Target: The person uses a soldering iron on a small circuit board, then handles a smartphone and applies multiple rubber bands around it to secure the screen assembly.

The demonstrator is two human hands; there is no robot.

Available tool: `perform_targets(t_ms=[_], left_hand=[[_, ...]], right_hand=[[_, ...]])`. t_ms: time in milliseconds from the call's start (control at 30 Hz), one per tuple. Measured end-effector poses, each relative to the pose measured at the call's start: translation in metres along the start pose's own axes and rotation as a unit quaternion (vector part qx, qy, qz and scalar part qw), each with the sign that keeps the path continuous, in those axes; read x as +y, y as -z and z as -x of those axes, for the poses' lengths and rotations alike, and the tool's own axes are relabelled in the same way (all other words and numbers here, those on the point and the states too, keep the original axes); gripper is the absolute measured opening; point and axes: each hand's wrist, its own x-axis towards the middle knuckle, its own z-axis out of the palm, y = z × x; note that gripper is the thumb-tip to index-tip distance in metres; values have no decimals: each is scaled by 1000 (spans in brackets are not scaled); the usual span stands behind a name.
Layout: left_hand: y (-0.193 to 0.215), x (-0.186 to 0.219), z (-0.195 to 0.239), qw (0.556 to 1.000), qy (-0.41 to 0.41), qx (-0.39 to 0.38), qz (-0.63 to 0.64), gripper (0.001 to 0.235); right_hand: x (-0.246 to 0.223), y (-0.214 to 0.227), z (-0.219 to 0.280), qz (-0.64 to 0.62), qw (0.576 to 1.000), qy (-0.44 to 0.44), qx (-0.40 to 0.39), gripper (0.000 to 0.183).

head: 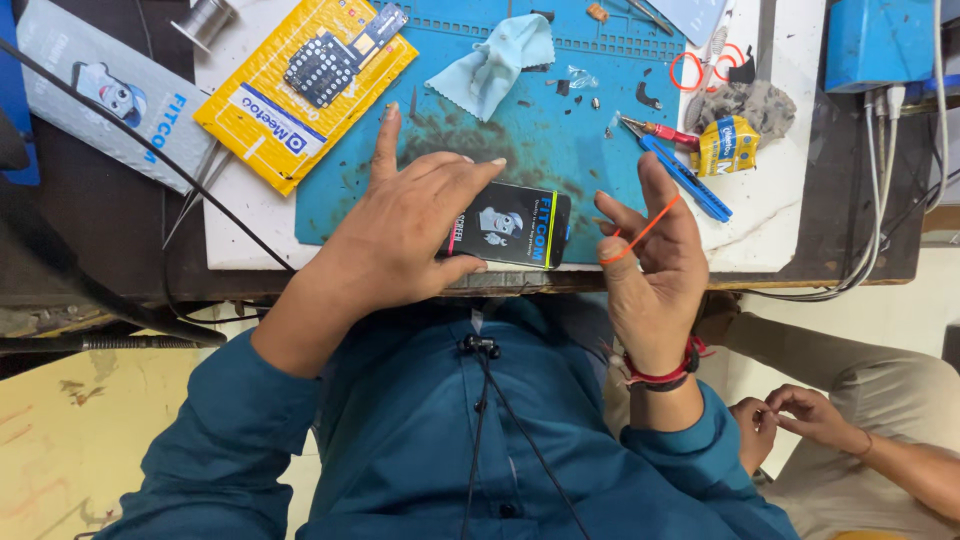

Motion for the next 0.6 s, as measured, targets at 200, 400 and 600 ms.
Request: perform_targets(t_ms=[200, 400, 600], left_hand=[[4, 0, 0, 999, -31, 9, 4, 93], [8, 21, 3, 986, -130, 39, -102, 64], [12, 29, 14, 946, -178, 98, -251, 38]], right_hand=[[-4, -4, -5, 110, 993, 31, -32, 86], [-16, -2, -12, 50, 987, -67, -139, 62], [-43, -7, -13, 146, 979, 12, -139, 29]])
